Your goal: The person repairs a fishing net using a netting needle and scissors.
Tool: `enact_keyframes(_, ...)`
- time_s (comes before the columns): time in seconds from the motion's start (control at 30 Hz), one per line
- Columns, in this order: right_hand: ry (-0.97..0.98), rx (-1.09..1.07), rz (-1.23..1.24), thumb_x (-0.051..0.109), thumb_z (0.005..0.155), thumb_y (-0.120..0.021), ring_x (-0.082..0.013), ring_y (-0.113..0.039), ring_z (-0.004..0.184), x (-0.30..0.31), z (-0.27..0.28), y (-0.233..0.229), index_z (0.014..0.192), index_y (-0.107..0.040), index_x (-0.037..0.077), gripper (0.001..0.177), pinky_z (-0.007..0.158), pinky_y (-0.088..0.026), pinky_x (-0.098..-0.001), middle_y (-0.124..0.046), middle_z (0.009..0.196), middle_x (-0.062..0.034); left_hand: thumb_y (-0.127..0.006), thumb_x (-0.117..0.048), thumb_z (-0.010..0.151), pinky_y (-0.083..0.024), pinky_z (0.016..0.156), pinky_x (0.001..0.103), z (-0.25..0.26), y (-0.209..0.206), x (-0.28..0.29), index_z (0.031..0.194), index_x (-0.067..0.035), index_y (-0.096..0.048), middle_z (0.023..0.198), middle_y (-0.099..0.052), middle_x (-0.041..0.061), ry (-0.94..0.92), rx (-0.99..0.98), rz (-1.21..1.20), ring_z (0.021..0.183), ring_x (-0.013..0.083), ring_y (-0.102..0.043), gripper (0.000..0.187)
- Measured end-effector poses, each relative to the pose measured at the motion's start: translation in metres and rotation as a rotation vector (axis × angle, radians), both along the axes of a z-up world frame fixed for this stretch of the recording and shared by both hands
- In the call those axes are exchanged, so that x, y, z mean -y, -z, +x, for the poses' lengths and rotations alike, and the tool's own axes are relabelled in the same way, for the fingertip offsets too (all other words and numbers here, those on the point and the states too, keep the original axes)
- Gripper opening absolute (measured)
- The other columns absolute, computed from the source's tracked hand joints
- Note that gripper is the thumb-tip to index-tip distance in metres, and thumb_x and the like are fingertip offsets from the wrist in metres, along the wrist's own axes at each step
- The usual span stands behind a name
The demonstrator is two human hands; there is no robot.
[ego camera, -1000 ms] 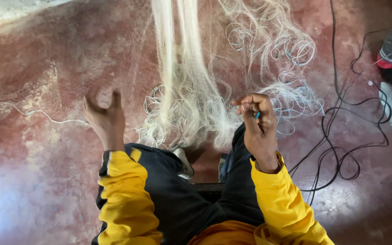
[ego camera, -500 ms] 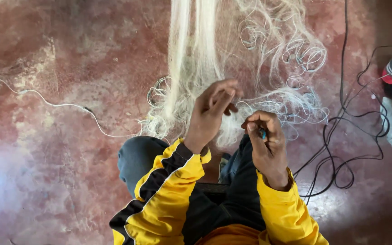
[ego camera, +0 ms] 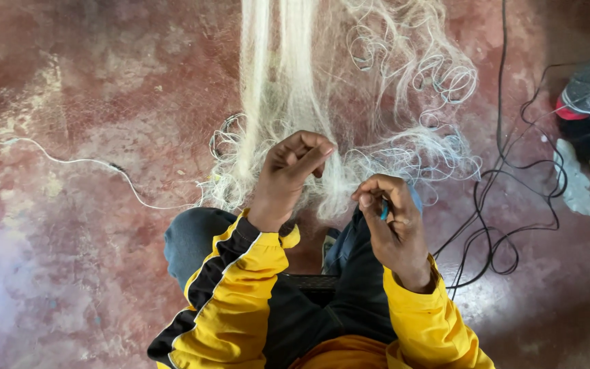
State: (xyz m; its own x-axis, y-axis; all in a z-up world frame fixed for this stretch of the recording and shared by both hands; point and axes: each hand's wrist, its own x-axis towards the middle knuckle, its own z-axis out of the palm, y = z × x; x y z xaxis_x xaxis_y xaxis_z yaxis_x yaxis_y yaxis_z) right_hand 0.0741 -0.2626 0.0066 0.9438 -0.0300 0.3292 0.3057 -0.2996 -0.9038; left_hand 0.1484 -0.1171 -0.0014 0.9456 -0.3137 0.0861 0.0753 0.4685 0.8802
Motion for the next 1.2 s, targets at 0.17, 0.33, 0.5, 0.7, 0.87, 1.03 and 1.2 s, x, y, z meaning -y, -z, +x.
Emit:
enact_keyframes(0.17, 0.001, -0.033, -0.015, 0.002, 0.084, -0.047, -0.0148, -0.052, 0.068, -0.001, -0.001, 0.001, 0.097, -0.047, 0.001, 0.013, 0.055, -0.045, -0.0243, -0.057, 0.078, -0.0139, -0.047, -0.016, 0.088, -0.037, 0.081, 0.037, -0.008, 0.008, -0.003, 0.078, -0.007, -0.049, 0.094, -0.051, 0.013, 0.047, 0.073, -0.078, 0.091, 0.0202, -0.045, 0.013)
enact_keyframes(0.33, -0.009, -0.033, -0.048, 0.003, 0.085, -0.045, -0.0174, -0.053, 0.069, 0.001, 0.0, 0.007, 0.099, -0.047, 0.002, 0.014, 0.056, -0.046, -0.027, -0.057, 0.079, -0.0133, -0.047, -0.014, 0.086, -0.032, 0.09, 0.045, -0.017, 0.014, -0.012, 0.072, -0.007, -0.046, 0.102, -0.052, 0.019, -0.006, 0.177, -0.009, 0.1, 0.0286, -0.047, 0.016)
enact_keyframes(0.5, -0.034, -0.073, -0.042, 0.004, 0.083, -0.048, -0.0123, -0.05, 0.065, -0.005, 0.002, 0.006, 0.098, -0.049, 0.003, 0.015, 0.054, -0.042, -0.0234, -0.059, 0.08, -0.0114, -0.047, -0.012, 0.084, -0.042, 0.082, 0.038, -0.016, 0.025, -0.016, 0.08, -0.011, -0.041, 0.114, -0.046, 0.015, -0.033, 0.059, -0.296, 0.098, 0.0242, -0.049, 0.007)
enact_keyframes(0.7, -0.025, -0.089, -0.077, 0.004, 0.082, -0.05, -0.0136, -0.051, 0.061, -0.007, 0.003, 0.009, 0.096, -0.051, 0.003, 0.014, 0.052, -0.04, -0.0235, -0.061, 0.078, -0.0121, -0.049, -0.005, 0.082, -0.049, 0.071, 0.038, -0.032, 0.03, -0.012, 0.084, -0.009, -0.037, 0.119, -0.041, 0.02, -0.025, -0.097, -0.429, 0.094, 0.0277, -0.055, 0.013)
enact_keyframes(0.87, -0.072, -0.075, -0.047, 0.003, 0.084, -0.045, -0.0132, -0.045, 0.059, -0.012, 0.005, 0.012, 0.098, -0.05, 0.003, 0.014, 0.051, -0.039, -0.0256, -0.059, 0.081, -0.0133, -0.048, -0.001, 0.082, -0.051, 0.066, 0.034, -0.038, 0.033, -0.013, 0.082, -0.007, -0.035, 0.119, -0.041, 0.023, -0.054, -0.132, -0.515, 0.094, 0.0316, -0.055, 0.014)
enact_keyframes(1.03, -0.104, 0.005, 0.021, 0.005, 0.091, -0.035, -0.0108, -0.038, 0.063, -0.021, 0.01, 0.002, 0.101, -0.048, 0.005, 0.016, 0.053, -0.035, -0.0251, -0.053, 0.079, -0.0103, -0.046, 0.001, 0.081, -0.052, 0.052, 0.028, -0.045, 0.043, -0.014, 0.082, -0.007, -0.032, 0.108, -0.045, 0.026, -0.059, -0.138, -0.571, 0.074, 0.0254, -0.059, 0.016)
enact_keyframes(1.2, -0.162, 0.008, -0.019, 0.003, 0.088, -0.035, -0.016, -0.046, 0.068, -0.019, 0.011, -0.002, 0.098, -0.05, 0.001, 0.019, 0.06, -0.041, -0.0272, -0.054, 0.091, -0.0133, -0.048, 0.002, 0.08, -0.048, 0.047, 0.024, -0.047, 0.056, -0.011, 0.08, -0.007, -0.032, 0.095, -0.051, 0.022, -0.149, -0.133, -0.51, 0.061, 0.0182, -0.056, 0.019)
